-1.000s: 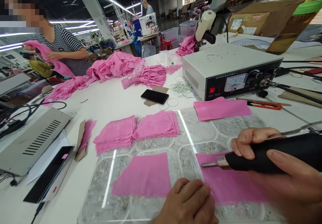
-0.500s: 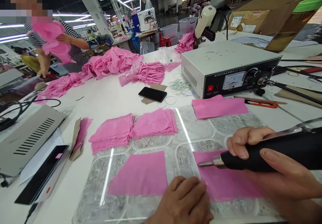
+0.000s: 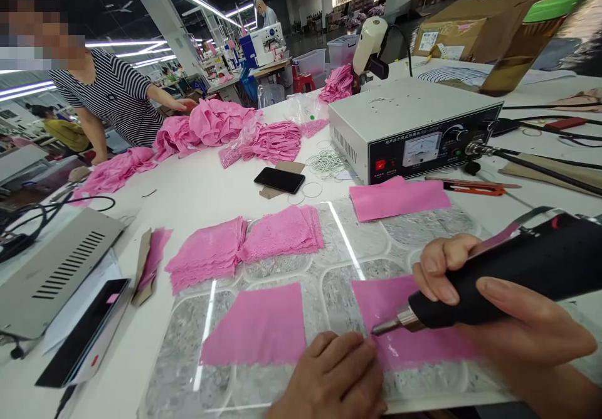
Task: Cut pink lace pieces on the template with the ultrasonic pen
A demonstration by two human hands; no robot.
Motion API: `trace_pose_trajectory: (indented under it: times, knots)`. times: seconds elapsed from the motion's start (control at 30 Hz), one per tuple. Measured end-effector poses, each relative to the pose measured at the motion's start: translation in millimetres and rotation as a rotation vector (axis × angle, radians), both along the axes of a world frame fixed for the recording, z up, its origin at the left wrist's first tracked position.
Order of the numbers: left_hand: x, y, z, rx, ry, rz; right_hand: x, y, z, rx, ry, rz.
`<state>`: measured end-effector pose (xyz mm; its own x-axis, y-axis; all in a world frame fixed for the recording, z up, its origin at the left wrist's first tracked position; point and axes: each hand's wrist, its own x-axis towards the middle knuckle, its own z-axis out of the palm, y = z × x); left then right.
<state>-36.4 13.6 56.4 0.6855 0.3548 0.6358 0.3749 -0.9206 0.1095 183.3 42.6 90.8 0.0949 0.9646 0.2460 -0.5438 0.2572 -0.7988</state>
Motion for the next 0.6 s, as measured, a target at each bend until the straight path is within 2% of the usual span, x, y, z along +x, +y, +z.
trace_pose_trajectory:
  times: [0.23, 0.47, 0.53, 0.6]
  knots:
    - [3.1, 1.2, 3.0, -0.027, 0.015, -0.012, -0.7, -5.3, 0.1, -0.031, -0.032, 0.075]
    - [-0.1, 1.1, -1.5, -0.02, 0.025, -0.024, -2.1, -5.3, -3.6, -0.028, -0.033, 0.089]
    - [-0.7, 1.2, -3.0, -0.018, 0.031, -0.028, -0.5, -3.6, -2.3, -0.048, -0.024, 0.042]
    - [0.2, 1.7, -3.5, -0.01, 0.023, -0.024, 3.9, -0.2, 1.9, -0.064, 0.011, -0.076]
